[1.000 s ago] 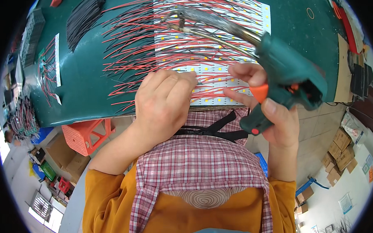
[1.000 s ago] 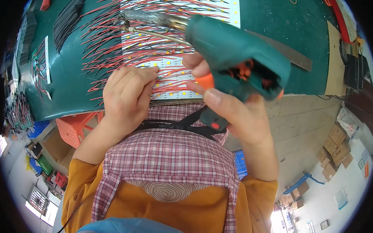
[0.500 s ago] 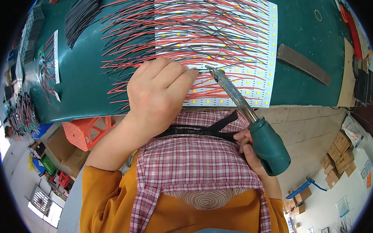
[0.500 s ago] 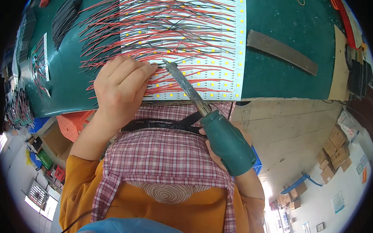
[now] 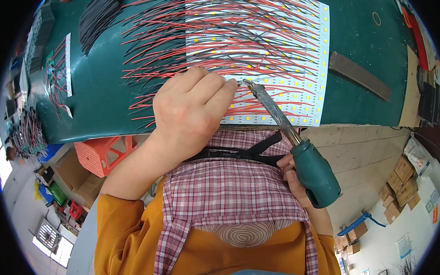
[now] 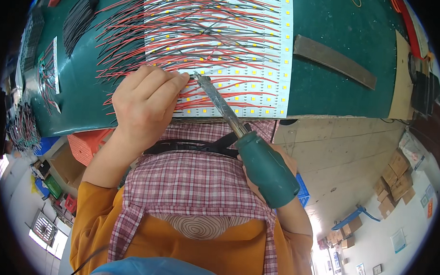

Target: Connecting wires to LED strip circuit boards using a specialized heating or soldering tool.

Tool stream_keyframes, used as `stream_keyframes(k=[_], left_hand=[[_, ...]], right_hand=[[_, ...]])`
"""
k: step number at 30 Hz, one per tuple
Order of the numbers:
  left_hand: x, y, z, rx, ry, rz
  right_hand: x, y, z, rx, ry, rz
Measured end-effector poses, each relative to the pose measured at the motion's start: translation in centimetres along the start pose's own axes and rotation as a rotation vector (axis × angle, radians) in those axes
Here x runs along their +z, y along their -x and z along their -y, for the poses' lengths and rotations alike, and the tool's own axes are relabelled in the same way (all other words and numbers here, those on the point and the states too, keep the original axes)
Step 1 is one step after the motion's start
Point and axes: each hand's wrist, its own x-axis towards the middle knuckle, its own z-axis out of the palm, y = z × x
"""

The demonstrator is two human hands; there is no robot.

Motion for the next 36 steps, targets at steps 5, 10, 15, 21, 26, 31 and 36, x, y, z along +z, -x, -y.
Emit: stream_keyframes(k=[5,10,15,21,26,31,36], left_hand=[[-0.1,-0.2,-0.2,0.007,-0.049,0.012],[-0.4,-0.4,-0.5,0.001,-0.066,0.042],[-0.5,-0.4,-0.6,-0.004,-0.069,0.057],[-0.4,-0.4,-0.6,-0.015,-0.072,0.095],[-0.7,-0.7,-0.2,0.043,0.08,-0.127],[0.9,-1.1,-1.0,0.051,0.069,-0.021],[1.1,-1.3,-0.9,0.02,0.056,-0.019]], right_hand=[[-0.4,-0.2,-0.6,-0.086,0.185,0.097],[-0.6,-0.2,-1.1,-0.069,0.179,0.118],[-1.2,-0.3,0.5,0.037,-0.06,0.135],[-0.6,0.5,-0.5,0.054,-0.285,-0.017],[-1.4,0.9,-1.5,0.017,-0.292,0.086],[-0.4,0.5,-0.2,0.071,-0.497,-0.076],[-1.4,0.0,0.0,-0.061,0.103,0.064]])
